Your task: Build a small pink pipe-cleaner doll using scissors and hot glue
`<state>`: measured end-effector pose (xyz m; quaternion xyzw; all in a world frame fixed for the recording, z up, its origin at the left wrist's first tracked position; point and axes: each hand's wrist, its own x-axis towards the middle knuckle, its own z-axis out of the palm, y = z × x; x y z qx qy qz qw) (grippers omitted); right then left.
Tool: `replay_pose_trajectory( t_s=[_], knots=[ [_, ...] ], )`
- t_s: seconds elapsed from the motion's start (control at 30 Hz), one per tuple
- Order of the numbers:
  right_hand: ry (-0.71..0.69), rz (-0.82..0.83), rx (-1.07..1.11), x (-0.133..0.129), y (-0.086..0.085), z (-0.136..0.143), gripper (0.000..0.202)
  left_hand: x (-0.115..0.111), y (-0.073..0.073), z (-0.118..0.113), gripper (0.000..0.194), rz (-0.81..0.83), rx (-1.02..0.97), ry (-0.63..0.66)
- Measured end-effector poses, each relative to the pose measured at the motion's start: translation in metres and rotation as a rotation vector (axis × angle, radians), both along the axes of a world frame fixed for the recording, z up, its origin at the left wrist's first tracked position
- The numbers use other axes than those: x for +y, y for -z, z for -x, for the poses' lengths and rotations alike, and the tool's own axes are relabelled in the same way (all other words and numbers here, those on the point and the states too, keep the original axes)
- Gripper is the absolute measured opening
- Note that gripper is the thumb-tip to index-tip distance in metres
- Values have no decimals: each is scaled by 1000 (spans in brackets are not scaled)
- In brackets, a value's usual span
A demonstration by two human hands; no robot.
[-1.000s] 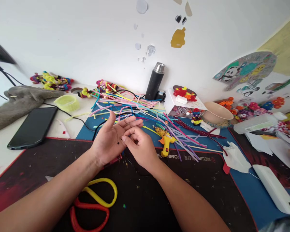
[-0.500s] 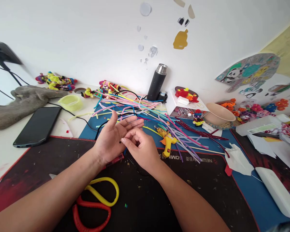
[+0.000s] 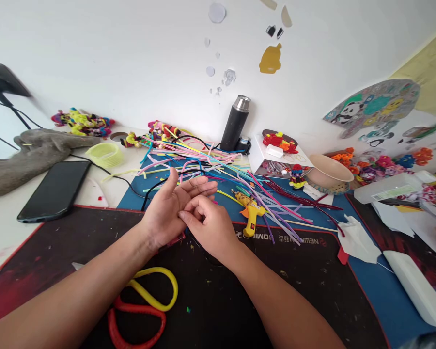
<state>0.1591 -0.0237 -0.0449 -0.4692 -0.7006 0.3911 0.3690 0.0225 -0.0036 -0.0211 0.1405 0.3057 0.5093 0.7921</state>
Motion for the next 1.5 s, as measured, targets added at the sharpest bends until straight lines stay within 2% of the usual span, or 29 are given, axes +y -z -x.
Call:
replay_pose_trajectory(
  t_s=[0.27, 0.4, 0.63, 1.27, 1.5],
  knots=[
    [54, -28, 142, 5, -8, -8, 17, 1, -2, 3, 76, 3, -66, -12],
    [80, -69, 87, 8, -4, -11, 14, 2, -2, 4, 76, 4, -58, -25],
    [44, -78, -57, 4, -3, -10, 8, 1, 1, 4, 60, -39, -35, -21],
    [5, -83, -138, 2, 0, -5, 3, 1, 0, 4, 65, -18, -6, -1],
    [11, -68, -89, 2, -3, -4, 5, -1, -2, 4, 66, -1, -17, -1]
  ],
)
